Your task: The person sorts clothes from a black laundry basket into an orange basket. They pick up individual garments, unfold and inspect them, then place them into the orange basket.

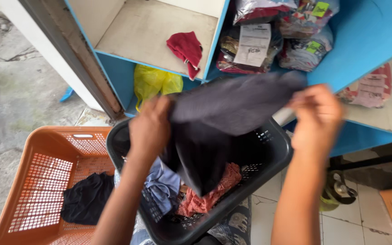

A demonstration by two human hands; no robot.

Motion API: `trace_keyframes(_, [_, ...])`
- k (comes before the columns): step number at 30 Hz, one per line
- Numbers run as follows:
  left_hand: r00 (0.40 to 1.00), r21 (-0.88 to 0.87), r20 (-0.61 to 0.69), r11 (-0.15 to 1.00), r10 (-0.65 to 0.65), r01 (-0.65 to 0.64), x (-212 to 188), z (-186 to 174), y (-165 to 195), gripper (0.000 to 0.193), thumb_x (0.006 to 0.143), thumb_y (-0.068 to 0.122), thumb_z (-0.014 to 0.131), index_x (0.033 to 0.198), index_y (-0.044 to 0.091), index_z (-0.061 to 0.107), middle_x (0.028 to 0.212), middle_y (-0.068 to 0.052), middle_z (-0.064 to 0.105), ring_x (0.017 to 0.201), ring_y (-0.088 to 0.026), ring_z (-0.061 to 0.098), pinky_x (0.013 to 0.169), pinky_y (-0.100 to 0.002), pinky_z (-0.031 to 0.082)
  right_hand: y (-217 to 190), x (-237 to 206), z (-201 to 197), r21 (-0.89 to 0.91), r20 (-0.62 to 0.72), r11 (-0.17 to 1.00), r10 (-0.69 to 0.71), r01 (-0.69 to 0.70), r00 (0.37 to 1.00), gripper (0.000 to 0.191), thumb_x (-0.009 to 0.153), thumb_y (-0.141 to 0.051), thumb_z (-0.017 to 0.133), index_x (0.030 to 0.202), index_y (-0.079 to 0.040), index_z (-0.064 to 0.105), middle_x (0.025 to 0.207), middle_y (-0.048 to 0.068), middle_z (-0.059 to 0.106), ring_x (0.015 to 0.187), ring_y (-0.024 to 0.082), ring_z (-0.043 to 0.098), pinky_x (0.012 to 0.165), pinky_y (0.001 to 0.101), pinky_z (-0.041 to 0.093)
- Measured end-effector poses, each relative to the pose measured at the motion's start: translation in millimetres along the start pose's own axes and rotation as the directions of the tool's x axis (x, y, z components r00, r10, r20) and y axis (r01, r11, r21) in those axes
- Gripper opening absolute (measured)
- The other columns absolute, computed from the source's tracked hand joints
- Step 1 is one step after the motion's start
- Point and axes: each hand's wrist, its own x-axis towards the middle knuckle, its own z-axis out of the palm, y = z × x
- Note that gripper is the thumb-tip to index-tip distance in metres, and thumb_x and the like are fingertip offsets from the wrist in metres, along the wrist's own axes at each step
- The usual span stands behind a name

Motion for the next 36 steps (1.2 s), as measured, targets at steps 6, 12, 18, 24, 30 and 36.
trace_keyframes(6, [0.995, -0.066, -0.011, 0.993, 0.1, -0.1, 34.3, -20.1, -11.4, 0.033, 0.071, 0.011, 0.077, 0.101, 0.015, 0.065, 0.097, -0.004, 0.061, 0.084, -0.029, 0.068, 0.067, -0.042, 0.053, -15.3, 0.6, -57.1, 0.162, -0.445, 0.965, -0.114, 0.205, 0.888, 0.012, 0.104, 0.003, 0.066, 0.098, -0.004, 0.058, 0.073, 0.003, 0.051, 0.046, 0.006, 0.04, 0.051, 0.0179, 0.034])
trace_keyframes(12, [0.974, 0.054, 0.136, 0.983, -0.18, 0.174, 6.7, 12.7, -39.8, 0.043, 0.071, -0.002, 0.076, 0.109, 0.015, 0.067, 0.106, -0.013, 0.061, 0.078, -0.034, 0.067, 0.064, -0.045, 0.054, 5.8, -27.8, -26.0, 0.077, -0.37, 0.982, 0.189, -0.172, 0.91, 0.019, 0.09, -0.009, 0.076, 0.103, -0.011, 0.062, 0.087, 0.002, 0.064, 0.066, 0.013, 0.063, 0.057, 0.0266, 0.057])
trace_keyframes(18, [0.983, -0.474, 0.114, 0.862, -0.143, 0.18, -62.0, 34.6, 30.6, 0.045, 0.077, 0.022, 0.086, 0.112, 0.005, 0.063, 0.096, -0.012, 0.068, 0.085, -0.029, 0.071, 0.075, -0.039, 0.057, 39.8, -90.2, 52.7, -0.085, 0.052, 0.934, 0.352, -0.347, 0.934, 0.013, 0.094, -0.011, 0.064, 0.085, -0.003, 0.06, 0.128, 0.005, 0.068, 0.072, 0.005, 0.061, 0.052, 0.0215, 0.051])
trace_keyframes(24, [0.892, -0.546, 0.327, 0.708, -0.311, 0.447, -75.5, 54.8, 67.7, 0.027, 0.086, 0.026, 0.082, 0.099, 0.004, 0.072, 0.082, -0.009, 0.075, 0.064, -0.015, 0.07, 0.06, -0.03, 0.055, 38.0, -109.1, 74.9, 0.081, 0.239, 0.932, 0.325, -0.353, 0.915, 0.011, 0.1, -0.011, 0.062, 0.093, -0.002, 0.063, 0.13, 0.009, 0.066, 0.086, 0.006, 0.063, 0.067, 0.0218, 0.053])
trace_keyframes(30, [0.737, -0.802, 0.573, -0.061, -0.358, 0.594, -96.0, 99.9, 45.0, 0.021, 0.107, 0.021, 0.062, 0.095, 0.004, 0.066, 0.079, -0.001, 0.063, 0.069, -0.008, 0.057, 0.067, -0.027, 0.05, 53.6, -122.1, 89.2, -0.116, 0.127, 0.987, 0.126, -0.111, 0.984, 0.025, 0.096, -0.01, 0.072, 0.116, 0.0, 0.061, 0.13, 0.011, 0.063, 0.104, 0.015, 0.069, 0.079, 0.0252, 0.058])
trace_keyframes(36, [0.73, -0.735, 0.614, -0.553, -0.298, 0.393, -110.0, 118.1, 20.6, 0.024, 0.113, 0.025, 0.05, 0.101, 0.009, 0.063, 0.083, 0.006, 0.059, 0.069, -0.004, 0.051, 0.066, -0.023, 0.043, 93.2, -139.3, 85.1, -0.247, 0.065, 0.891, 0.407, -0.38, 0.911, 0.025, 0.092, -0.01, 0.07, 0.116, -0.004, 0.063, 0.119, 0.008, 0.066, 0.099, 0.015, 0.067, 0.07, 0.0279, 0.055])
